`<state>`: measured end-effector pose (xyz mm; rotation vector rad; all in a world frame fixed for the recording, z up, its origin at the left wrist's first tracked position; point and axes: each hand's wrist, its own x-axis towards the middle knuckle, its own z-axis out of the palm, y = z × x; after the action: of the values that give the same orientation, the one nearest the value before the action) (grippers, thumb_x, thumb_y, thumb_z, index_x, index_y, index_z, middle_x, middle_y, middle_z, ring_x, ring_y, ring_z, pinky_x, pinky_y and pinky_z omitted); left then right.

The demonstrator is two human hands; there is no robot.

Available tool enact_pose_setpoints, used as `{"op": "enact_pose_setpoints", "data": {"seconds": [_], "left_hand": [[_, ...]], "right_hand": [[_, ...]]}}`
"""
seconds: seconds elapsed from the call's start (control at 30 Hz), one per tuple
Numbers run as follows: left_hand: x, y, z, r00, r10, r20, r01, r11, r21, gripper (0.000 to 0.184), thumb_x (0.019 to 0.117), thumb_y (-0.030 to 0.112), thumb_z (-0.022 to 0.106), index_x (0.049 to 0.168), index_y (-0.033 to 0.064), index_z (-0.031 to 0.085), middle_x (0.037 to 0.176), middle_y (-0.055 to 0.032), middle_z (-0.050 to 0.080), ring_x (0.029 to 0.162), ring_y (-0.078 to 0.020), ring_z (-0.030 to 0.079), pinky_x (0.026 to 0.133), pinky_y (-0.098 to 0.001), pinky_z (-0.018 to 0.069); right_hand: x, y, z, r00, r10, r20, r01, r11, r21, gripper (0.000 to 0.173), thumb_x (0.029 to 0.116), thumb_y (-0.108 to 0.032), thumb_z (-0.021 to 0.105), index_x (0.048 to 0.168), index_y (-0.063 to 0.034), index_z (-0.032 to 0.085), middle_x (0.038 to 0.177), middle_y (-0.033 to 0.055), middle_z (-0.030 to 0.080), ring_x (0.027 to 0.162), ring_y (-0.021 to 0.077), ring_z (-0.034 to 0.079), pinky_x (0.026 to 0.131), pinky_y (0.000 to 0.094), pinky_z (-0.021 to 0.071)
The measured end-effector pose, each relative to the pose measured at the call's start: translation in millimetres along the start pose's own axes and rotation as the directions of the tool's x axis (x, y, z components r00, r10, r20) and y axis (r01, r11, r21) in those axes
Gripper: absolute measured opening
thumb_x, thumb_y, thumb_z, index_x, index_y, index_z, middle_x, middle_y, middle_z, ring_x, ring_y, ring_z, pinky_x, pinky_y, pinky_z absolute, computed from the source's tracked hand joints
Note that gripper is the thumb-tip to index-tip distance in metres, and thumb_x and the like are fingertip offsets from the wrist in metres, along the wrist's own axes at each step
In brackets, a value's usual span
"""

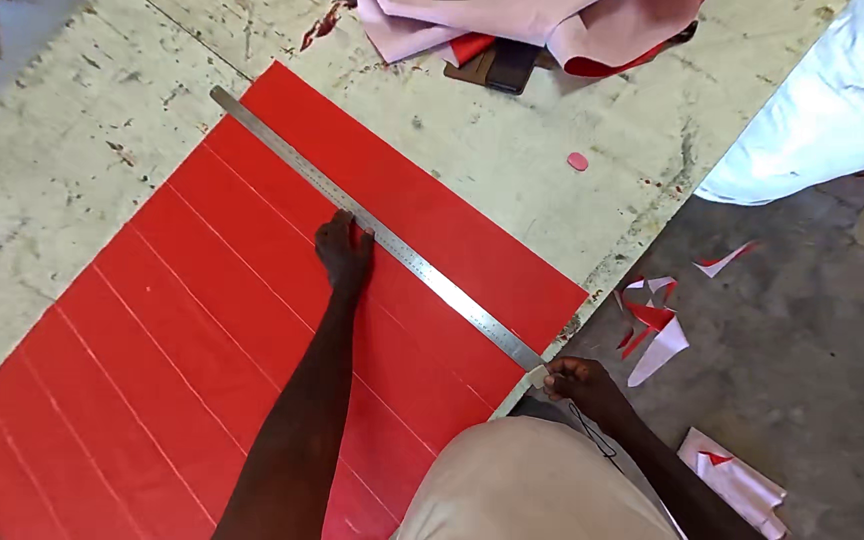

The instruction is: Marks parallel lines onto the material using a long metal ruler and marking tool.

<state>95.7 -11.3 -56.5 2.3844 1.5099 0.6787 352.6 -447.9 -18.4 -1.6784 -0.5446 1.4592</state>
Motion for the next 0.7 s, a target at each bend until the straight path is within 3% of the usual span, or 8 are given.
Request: {"op": "enact_pose_setpoints", "data": {"seconds": [0.53, 0.7], "left_hand": [[4.0, 3.9, -2.4, 0.998, -0.054, 0.037, 0.052, 0.997, 0.048, 0.059, 0.1002, 0.053, 0.053, 0.145, 0.0158, 0.058, 0.155, -0.0049, 0.051, 0.141, -0.0344, 0.044, 0.113, -0.0612, 0.0330], [1.5, 10.4, -1.3, 0.999, -0.039, 0.027, 0.037, 0.997, 0.070, 0.057, 0.1021, 0.049, 0.052, 0.144, 0.0116, 0.057, 0.153, -0.0091, 0.053, 0.142, -0.0358, 0.045, 0.117, -0.0597, 0.0331]], "right_hand": [[7.7, -3.7, -2.9, 1.000, 0.022, 0.014, -0.022, 1.000, -0.017, 0.011, 0.0980, -0.005, 0.067, 0.107, 0.0006, 0.070, 0.095, 0.0129, 0.073, 0.077, 0.0236, 0.073, 0.073, 0.0400, 0.0640], [6.6, 1.6, -5.2, 1.000, 0.028, 0.004, -0.028, 0.999, -0.042, 0.016, 0.0954, -0.004, 0.068, 0.109, 0.0036, 0.069, 0.094, 0.0148, 0.072, 0.078, 0.0258, 0.072, 0.074, 0.0426, 0.0637]]}}
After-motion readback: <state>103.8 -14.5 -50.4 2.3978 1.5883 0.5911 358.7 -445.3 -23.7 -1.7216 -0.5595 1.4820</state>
